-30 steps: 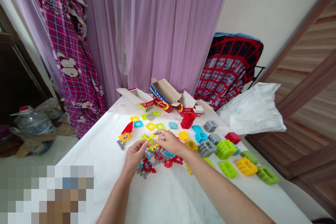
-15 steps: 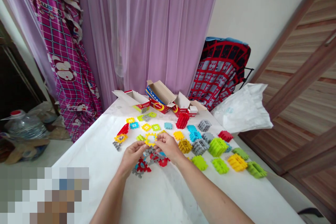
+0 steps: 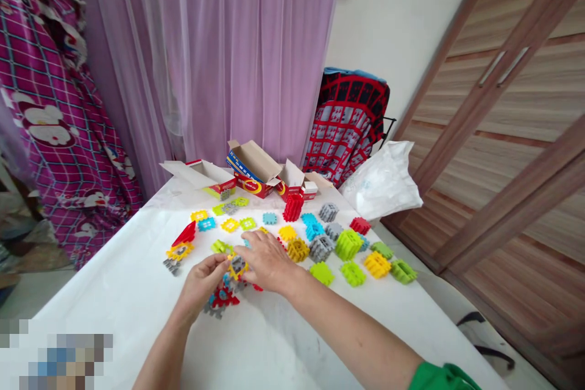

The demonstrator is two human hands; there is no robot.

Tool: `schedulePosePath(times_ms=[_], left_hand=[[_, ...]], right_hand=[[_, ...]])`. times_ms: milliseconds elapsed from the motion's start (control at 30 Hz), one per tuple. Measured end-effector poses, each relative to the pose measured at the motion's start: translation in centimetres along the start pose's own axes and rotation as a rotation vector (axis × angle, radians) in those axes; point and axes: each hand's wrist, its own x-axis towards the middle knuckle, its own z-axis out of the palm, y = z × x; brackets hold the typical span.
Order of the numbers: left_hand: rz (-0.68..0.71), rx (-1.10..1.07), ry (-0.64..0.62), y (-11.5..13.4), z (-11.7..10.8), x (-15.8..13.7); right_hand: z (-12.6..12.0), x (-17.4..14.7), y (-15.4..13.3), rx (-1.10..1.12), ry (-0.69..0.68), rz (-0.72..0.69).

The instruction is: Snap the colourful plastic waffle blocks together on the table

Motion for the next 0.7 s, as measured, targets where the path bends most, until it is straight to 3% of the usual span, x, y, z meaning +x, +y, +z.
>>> schedulePosePath(times_ms=[233, 367, 467, 567, 700], left_hand=[[-0.007, 0.044, -0.076, -0.2, 0.2, -0.2], [-0.007, 0.088, -0.115, -0.1, -0.1, -0.2], [0.039, 0.065, 0.009, -0.4, -1.1, 0.3], [0.079, 0.042, 0.191, -1.3, -2.3, 1.0], [0.142, 0.161, 0.415, -1.7, -2.7, 0.9]], right_hand=[[0.0, -0.3, -0.8, -0.113, 0.002, -0.033], [-1.4, -2.3, 0.5, -0.043, 0.029, 0.022], [-4.5, -6.2, 4.0, 0.040, 0.066, 0.138], [-8.5, -12.0, 9.7, -0.001, 0.085, 0.360], [-11.7, -19.9, 17.3, -0.102, -0.079, 0.558]])
